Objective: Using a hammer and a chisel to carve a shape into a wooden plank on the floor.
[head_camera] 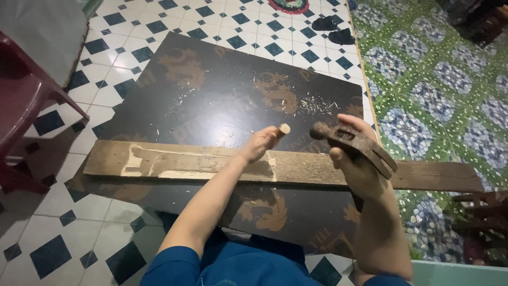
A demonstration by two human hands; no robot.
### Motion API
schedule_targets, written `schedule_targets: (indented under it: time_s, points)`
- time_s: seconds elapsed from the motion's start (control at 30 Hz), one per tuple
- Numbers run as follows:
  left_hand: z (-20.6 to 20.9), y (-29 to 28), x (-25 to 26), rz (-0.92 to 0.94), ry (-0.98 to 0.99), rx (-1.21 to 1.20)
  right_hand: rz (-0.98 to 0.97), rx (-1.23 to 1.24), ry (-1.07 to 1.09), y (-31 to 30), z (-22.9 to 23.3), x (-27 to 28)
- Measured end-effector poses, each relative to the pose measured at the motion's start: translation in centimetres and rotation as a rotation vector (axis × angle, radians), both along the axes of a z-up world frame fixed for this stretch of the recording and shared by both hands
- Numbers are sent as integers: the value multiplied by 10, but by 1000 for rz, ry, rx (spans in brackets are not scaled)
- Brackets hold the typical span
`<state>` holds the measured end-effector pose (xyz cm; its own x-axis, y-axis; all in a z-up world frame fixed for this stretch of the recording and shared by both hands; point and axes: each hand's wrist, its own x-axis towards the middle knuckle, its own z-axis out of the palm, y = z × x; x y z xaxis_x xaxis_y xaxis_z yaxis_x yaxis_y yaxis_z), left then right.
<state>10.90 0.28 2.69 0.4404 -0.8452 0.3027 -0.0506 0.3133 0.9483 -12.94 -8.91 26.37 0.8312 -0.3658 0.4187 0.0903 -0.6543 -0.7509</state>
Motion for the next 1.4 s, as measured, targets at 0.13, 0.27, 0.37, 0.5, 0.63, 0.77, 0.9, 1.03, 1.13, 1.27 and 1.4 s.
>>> schedule_targets:
  time_s: [0.13, 0.27, 0.37, 0.5, 0.63, 0.77, 0.9, 1.03, 1.13, 1.27, 1.4]
  points:
    - [17, 6, -12, -18, -9, -1, -2, -148, 230, -4, -9, 46]
    - [21, 9, -13, -45, 90, -54, -9, -376, 515, -19, -13, 55]
    - [9, -1, -4, -49, 159, -95, -44, -434, 343, -47, -25, 59]
    - [20, 5, -6, -43, -25, 0, 142, -410, -11, -41, -99, 100]
    - [9, 5, -24, -45, -168, 57, 108, -377, 436, 3, -15, 28]
    - [-29, -9, -69, 190, -540, 285, -13, -160, 628, 6, -13, -18]
    - [-43, -18, -96, 506, -907, 299, -215, 15, 435, -31, -92, -59]
    - [-46, -23, -93, 589, -935, 225, -127, 226, 233, -17, -104, -80]
    - [-45, -25, -85, 576, -933, 200, -189, 243, 299, -19, -111, -86]
    - [-15, -10, -84, 621, -815, -23, -218, 74, 373, -7, -105, -86]
    - [1, 4, -80, 558, -708, -127, -354, -3, 430, 29, -71, -69]
